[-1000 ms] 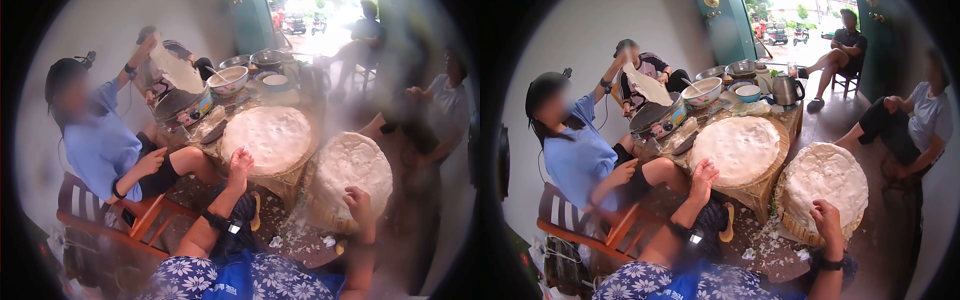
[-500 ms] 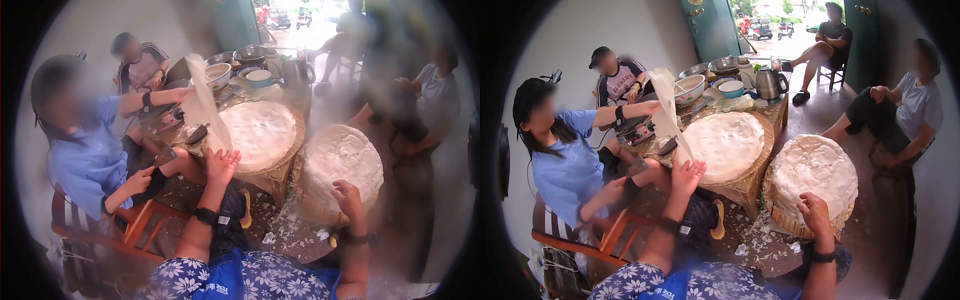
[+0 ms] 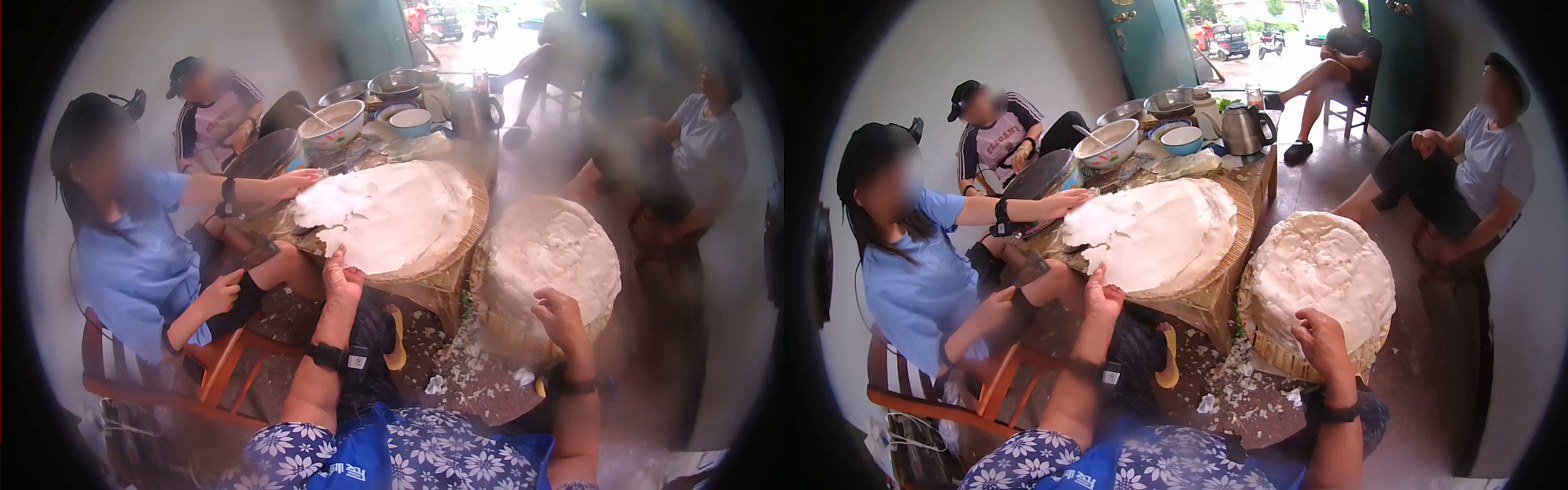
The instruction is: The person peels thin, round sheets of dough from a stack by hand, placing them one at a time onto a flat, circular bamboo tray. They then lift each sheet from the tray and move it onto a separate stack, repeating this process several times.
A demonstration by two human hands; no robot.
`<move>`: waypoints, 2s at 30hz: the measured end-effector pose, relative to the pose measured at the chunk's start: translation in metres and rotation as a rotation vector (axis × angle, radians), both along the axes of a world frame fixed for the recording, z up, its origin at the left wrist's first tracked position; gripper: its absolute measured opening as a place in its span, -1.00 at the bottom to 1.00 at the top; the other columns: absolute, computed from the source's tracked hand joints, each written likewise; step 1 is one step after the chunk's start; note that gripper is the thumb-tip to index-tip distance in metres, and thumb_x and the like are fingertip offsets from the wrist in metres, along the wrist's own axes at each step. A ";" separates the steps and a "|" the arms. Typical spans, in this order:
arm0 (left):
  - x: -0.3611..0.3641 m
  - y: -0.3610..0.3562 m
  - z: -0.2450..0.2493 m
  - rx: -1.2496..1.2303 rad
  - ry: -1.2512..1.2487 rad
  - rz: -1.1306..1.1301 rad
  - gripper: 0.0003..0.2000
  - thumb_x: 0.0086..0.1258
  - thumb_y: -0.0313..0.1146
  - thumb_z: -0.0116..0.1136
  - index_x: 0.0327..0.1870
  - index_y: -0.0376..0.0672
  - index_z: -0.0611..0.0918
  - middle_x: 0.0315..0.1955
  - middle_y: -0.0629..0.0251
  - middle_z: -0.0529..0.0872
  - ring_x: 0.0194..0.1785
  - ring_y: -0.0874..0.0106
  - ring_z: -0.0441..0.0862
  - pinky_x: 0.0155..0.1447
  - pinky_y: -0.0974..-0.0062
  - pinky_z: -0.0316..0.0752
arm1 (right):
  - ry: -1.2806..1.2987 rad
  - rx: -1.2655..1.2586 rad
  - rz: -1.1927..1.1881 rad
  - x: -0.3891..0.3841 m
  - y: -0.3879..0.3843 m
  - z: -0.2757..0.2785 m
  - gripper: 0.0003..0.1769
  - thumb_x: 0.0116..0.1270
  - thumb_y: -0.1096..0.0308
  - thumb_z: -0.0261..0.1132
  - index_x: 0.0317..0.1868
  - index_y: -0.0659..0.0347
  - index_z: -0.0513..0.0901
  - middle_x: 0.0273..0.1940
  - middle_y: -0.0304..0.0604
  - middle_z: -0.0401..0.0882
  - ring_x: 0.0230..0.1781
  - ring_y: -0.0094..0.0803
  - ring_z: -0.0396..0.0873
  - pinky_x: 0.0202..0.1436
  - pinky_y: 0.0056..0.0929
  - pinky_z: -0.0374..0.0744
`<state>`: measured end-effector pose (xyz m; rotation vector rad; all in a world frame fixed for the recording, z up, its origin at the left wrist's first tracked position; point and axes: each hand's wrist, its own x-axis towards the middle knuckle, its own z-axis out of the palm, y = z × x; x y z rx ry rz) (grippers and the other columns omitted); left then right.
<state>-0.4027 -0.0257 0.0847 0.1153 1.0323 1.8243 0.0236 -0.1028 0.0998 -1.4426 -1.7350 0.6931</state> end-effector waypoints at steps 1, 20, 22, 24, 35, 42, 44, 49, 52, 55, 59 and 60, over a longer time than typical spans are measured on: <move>0.003 -0.002 0.001 -0.013 0.041 -0.011 -0.88 0.26 -0.25 0.21 -0.22 0.06 0.65 -0.44 0.49 0.58 -0.45 0.48 0.48 -0.31 0.46 0.45 | -0.003 -0.010 0.000 0.000 0.000 0.000 -0.75 0.10 0.45 0.30 -0.18 0.32 0.59 -0.42 -0.01 0.59 -0.42 -0.28 0.59 -0.29 -0.40 0.53; 0.072 0.009 0.001 0.000 0.089 -0.288 -0.66 0.24 -0.61 0.01 0.06 -0.28 0.35 -0.05 0.11 0.48 -0.06 0.02 0.54 -0.01 0.02 0.59 | -0.049 0.056 0.004 0.001 -0.003 0.000 -0.74 0.11 0.39 0.32 -0.18 0.29 0.59 -0.41 0.03 0.61 -0.38 -0.13 0.61 -0.28 -0.30 0.54; 0.071 0.013 -0.005 -0.025 0.154 -0.260 -0.58 0.21 -0.64 0.04 0.11 -0.30 0.28 -0.06 0.10 0.48 -0.08 0.01 0.56 -0.04 0.02 0.60 | -0.060 0.068 0.015 0.001 -0.002 0.002 -0.74 0.11 0.40 0.32 -0.18 0.29 0.59 -0.42 0.02 0.61 -0.38 -0.13 0.61 -0.29 -0.30 0.54; 0.071 0.012 -0.003 -0.049 0.199 -0.256 -0.50 0.18 -0.66 0.07 0.15 -0.31 0.20 -0.07 0.10 0.47 -0.10 0.00 0.57 -0.07 0.01 0.62 | -0.074 0.071 0.023 0.001 -0.002 0.000 -0.75 0.11 0.40 0.32 -0.19 0.29 0.59 -0.42 0.02 0.60 -0.38 -0.13 0.60 -0.29 -0.30 0.53; 0.055 -0.024 0.032 -0.048 0.396 -0.517 -0.47 0.23 -0.54 0.14 0.15 -0.36 0.14 -0.16 0.08 0.48 -0.18 0.11 0.64 -0.07 0.20 0.62 | -0.101 0.094 0.009 0.009 -0.001 -0.007 -0.76 0.10 0.42 0.29 -0.19 0.29 0.58 -0.40 0.04 0.61 -0.34 -0.07 0.60 -0.25 -0.25 0.54; -0.024 -0.030 0.040 -0.181 0.713 -0.318 -0.76 0.26 -0.45 0.08 -0.05 -0.21 0.45 -0.36 0.32 0.59 -0.43 0.44 0.63 -0.33 0.49 0.58 | -0.120 0.025 0.031 0.002 -0.002 0.003 -0.74 0.11 0.41 0.30 -0.17 0.29 0.59 -0.38 0.05 0.63 -0.34 -0.16 0.64 -0.24 -0.33 0.55; -0.055 -0.010 0.026 -0.203 0.758 -0.204 -0.73 0.26 -0.44 0.07 -0.02 -0.18 0.46 -0.33 0.32 0.59 -0.37 0.47 0.59 -0.30 0.49 0.54 | -0.110 -0.005 0.037 0.000 -0.002 0.004 -0.74 0.11 0.41 0.30 -0.16 0.29 0.59 -0.38 0.05 0.64 -0.34 -0.20 0.64 -0.23 -0.36 0.56; -0.100 0.047 -0.005 -0.290 0.909 -0.038 -0.60 0.24 -0.37 0.08 0.14 -0.15 0.42 -0.22 0.27 0.56 -0.21 0.46 0.48 -0.15 0.42 0.40 | -0.069 -0.002 0.030 -0.008 0.001 -0.001 -0.76 0.12 0.44 0.29 -0.17 0.30 0.59 -0.44 0.01 0.60 -0.43 -0.23 0.60 -0.31 -0.36 0.54; -0.119 0.071 -0.013 -0.269 0.887 -0.035 -0.51 0.20 -0.38 0.13 0.19 -0.24 0.39 -0.16 0.22 0.56 -0.16 0.42 0.47 -0.09 0.38 0.38 | -0.067 -0.018 0.038 -0.009 0.003 -0.006 -0.77 0.12 0.45 0.29 -0.17 0.30 0.59 -0.43 0.02 0.60 -0.42 -0.22 0.60 -0.31 -0.36 0.54; -0.118 0.083 -0.009 -0.206 0.898 -0.004 -0.48 0.15 -0.42 0.19 0.16 -0.31 0.37 -0.20 0.18 0.57 -0.17 0.42 0.49 -0.13 0.43 0.38 | -0.071 -0.055 0.042 -0.011 0.007 -0.015 -0.77 0.12 0.45 0.29 -0.18 0.29 0.60 -0.42 0.02 0.60 -0.41 -0.21 0.60 -0.30 -0.35 0.54; -0.109 0.089 0.008 -0.198 0.883 0.036 -0.48 0.07 -0.49 0.27 0.10 -0.36 0.38 -0.27 0.18 0.60 -0.23 0.43 0.54 -0.20 0.50 0.42 | -0.044 -0.080 0.024 -0.015 0.007 -0.017 -0.77 0.11 0.45 0.30 -0.18 0.28 0.60 -0.43 0.00 0.60 -0.40 -0.18 0.60 -0.29 -0.33 0.54; -0.101 0.087 0.018 -0.205 0.891 0.035 -0.51 0.07 -0.52 0.27 0.05 -0.34 0.39 -0.32 0.23 0.60 -0.30 0.45 0.55 -0.19 0.49 0.46 | -0.041 -0.076 0.024 -0.015 0.008 -0.021 -0.77 0.11 0.45 0.31 -0.18 0.28 0.60 -0.43 0.00 0.61 -0.40 -0.17 0.60 -0.29 -0.32 0.54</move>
